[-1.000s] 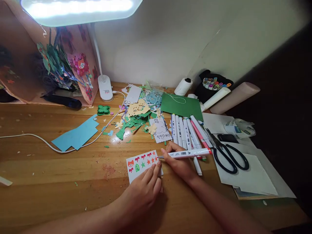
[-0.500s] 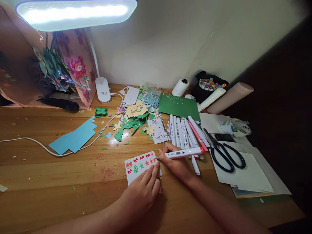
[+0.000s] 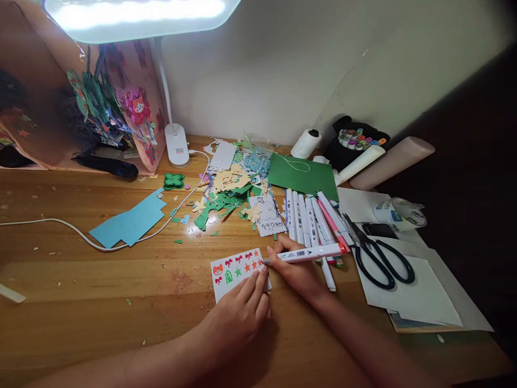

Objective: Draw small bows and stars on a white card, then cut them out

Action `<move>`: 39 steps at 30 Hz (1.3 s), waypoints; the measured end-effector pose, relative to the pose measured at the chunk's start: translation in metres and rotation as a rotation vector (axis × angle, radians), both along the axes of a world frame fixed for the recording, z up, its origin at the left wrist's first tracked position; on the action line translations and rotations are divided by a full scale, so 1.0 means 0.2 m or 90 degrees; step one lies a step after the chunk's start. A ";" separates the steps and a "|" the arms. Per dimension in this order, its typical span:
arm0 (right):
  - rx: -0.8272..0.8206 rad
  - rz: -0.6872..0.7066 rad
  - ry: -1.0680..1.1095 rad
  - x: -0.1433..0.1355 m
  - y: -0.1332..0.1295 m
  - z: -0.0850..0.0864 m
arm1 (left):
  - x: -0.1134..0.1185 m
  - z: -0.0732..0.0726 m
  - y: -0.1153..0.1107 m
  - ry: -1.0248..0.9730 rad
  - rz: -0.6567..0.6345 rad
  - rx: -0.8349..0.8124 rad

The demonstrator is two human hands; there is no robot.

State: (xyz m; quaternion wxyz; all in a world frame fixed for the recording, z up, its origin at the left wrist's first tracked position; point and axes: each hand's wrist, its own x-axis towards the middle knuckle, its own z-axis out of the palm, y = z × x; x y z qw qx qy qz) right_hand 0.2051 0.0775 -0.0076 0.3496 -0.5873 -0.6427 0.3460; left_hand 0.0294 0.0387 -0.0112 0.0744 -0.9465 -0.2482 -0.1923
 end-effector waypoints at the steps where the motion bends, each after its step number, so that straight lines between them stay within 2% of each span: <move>1: -0.001 0.000 -0.001 0.00 0.00 0.00 | 0.00 0.00 0.00 0.001 0.000 0.002; 9: -0.008 0.018 0.020 0.00 0.00 0.02 | 0.00 -0.01 -0.01 0.004 -0.002 0.007; 16: -0.037 0.032 -0.022 0.00 -0.01 0.01 | 0.00 -0.03 -0.01 -0.009 0.009 0.001; 39: -0.019 0.035 -0.028 0.00 0.00 0.01 | -0.01 -0.04 -0.01 -0.001 0.006 -0.003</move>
